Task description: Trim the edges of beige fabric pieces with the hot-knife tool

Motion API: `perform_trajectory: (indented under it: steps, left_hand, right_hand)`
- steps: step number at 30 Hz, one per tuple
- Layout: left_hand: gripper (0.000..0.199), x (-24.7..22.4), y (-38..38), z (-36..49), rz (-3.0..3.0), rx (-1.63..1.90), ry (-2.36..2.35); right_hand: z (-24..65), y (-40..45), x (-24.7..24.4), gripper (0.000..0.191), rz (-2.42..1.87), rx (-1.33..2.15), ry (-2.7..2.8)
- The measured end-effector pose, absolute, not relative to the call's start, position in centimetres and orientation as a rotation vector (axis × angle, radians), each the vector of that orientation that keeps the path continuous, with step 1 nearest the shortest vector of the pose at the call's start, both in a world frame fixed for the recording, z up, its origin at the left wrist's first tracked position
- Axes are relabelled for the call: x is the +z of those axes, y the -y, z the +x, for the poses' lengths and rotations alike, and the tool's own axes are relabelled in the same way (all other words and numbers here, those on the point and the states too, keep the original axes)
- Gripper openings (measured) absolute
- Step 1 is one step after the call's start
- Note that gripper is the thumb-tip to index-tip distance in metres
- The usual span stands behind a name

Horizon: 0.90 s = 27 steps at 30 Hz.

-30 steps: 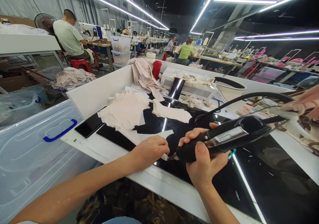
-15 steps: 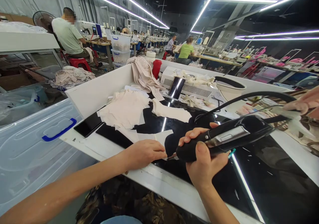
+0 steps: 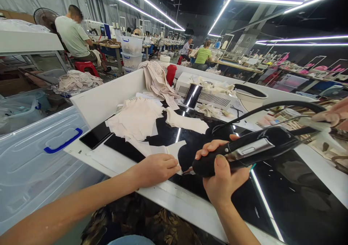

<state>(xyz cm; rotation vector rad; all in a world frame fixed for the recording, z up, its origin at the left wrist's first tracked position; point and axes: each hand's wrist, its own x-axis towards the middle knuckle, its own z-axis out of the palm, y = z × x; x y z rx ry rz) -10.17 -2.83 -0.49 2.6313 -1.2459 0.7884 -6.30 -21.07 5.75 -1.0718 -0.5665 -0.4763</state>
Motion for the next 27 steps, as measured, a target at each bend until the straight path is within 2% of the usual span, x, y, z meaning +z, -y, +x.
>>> perform_trajectory:
  steps: [7, 17, 27]
  left_hand:
    - [0.014, -0.1, 3.3, -10.5, 2.648, 0.934, 1.227]
    - [0.026, -0.2, 3.2, -11.0, 2.667, 0.688, 1.151]
    - [0.021, -0.2, 2.9, -11.4, 2.667, 0.676, 1.140]
  right_hand:
    - [-6.2, 21.1, 5.7, 0.043, -1.090, -0.487, 0.544]
    - [-6.3, 21.0, 5.9, 0.044, -1.101, -0.496, 0.519]
    - [-6.2, 21.1, 5.7, 0.044, -1.094, -0.481, 0.517]
